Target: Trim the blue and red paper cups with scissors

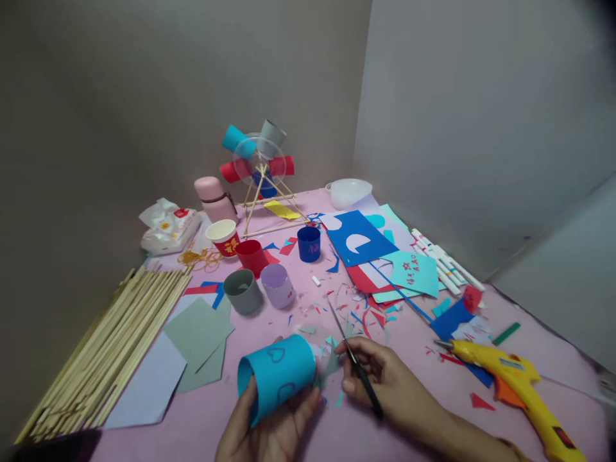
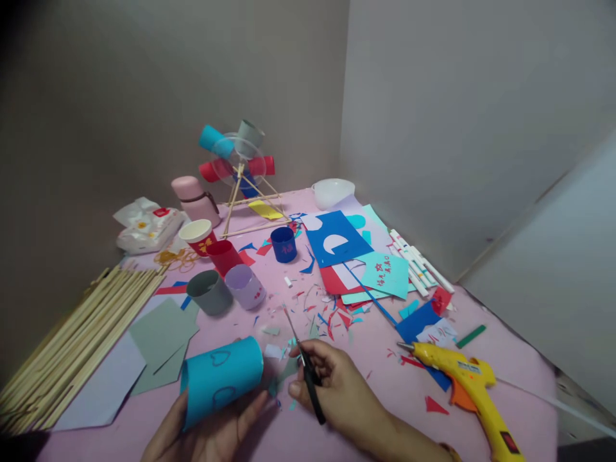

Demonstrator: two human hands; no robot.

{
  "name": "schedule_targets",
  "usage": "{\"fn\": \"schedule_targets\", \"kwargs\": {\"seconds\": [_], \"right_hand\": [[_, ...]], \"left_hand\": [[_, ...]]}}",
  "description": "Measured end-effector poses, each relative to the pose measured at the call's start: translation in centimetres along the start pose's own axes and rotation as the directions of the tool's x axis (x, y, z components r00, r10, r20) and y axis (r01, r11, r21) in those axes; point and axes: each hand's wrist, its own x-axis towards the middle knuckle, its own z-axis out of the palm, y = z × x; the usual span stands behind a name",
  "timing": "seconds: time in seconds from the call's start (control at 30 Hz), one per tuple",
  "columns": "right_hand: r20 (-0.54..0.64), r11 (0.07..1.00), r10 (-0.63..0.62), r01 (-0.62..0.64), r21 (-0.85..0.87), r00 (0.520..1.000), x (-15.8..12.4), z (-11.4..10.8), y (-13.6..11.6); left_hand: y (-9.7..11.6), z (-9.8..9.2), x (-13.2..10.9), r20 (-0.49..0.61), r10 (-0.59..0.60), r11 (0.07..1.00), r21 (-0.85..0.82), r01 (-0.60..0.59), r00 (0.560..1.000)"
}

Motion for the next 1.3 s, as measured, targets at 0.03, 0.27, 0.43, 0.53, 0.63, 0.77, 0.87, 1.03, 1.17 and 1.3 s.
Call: {"fn": "schedule_targets", "kwargs": {"seconds": [0.03,0.27,0.43,0.53,0.63,0.77,0.87,1.03,1.17,1.3], "right_hand": [[0.0,1.0,-0.015,0.015,0.02,1.0,0.0,0.3,0.2],[-0.094,0.983,-0.114,0.126,0.133,0.989,-0.2,2.1,0.2],[-0.135,0.976,-0.141,0.16,0.144,0.981,0.0,1.9,0.3],[-0.149,0.975,-0.134,0.157,0.16,0.98,0.2,1.5,0.4],[-0.16,0.974,-0.11,0.139,0.179,0.981,0.4,1.0,0.2],[-0.168,0.972,-0.059,0.095,0.215,0.984,0.6,0.8,0.0],[-0.155,0.968,-0.001,0.04,0.249,0.988,0.7,0.7,0.2],[-0.142,0.96,0.049,-0.007,0.279,0.989,0.8,0.6,0.3],[-0.145,0.954,0.053,-0.008,0.299,0.988,0.7,0.6,0.1],[-0.134,0.962,0.046,-0.008,0.274,0.99,0.7,0.6,0.3]], "left_hand": [[-0.2,0.1,0.0,0.001,0.009,1.0,0.012,-0.009,1.0],[-1.7,1.1,0.0,0.099,0.033,0.991,0.123,-0.045,0.995],[-2.3,0.2,0.4,0.111,-0.115,0.991,-0.053,0.121,0.987],[-2.3,0.0,0.7,0.132,-0.122,0.989,-0.064,0.131,0.984],[-2.2,0.1,0.9,0.132,-0.03,0.999,0.037,0.025,0.991],[-2.3,0.2,1.0,0.114,0.026,0.994,0.103,-0.038,0.993],[-2.5,0.3,0.9,0.106,0.004,0.999,0.044,-0.008,0.994],[-2.5,0.7,0.5,0.082,-0.083,0.996,-0.035,0.087,0.993],[-2.1,0.7,0.1,0.081,-0.129,0.99,-0.05,0.134,0.988],[-2.0,0.5,0.0,0.09,-0.126,0.992,-0.006,0.127,0.988]]}}
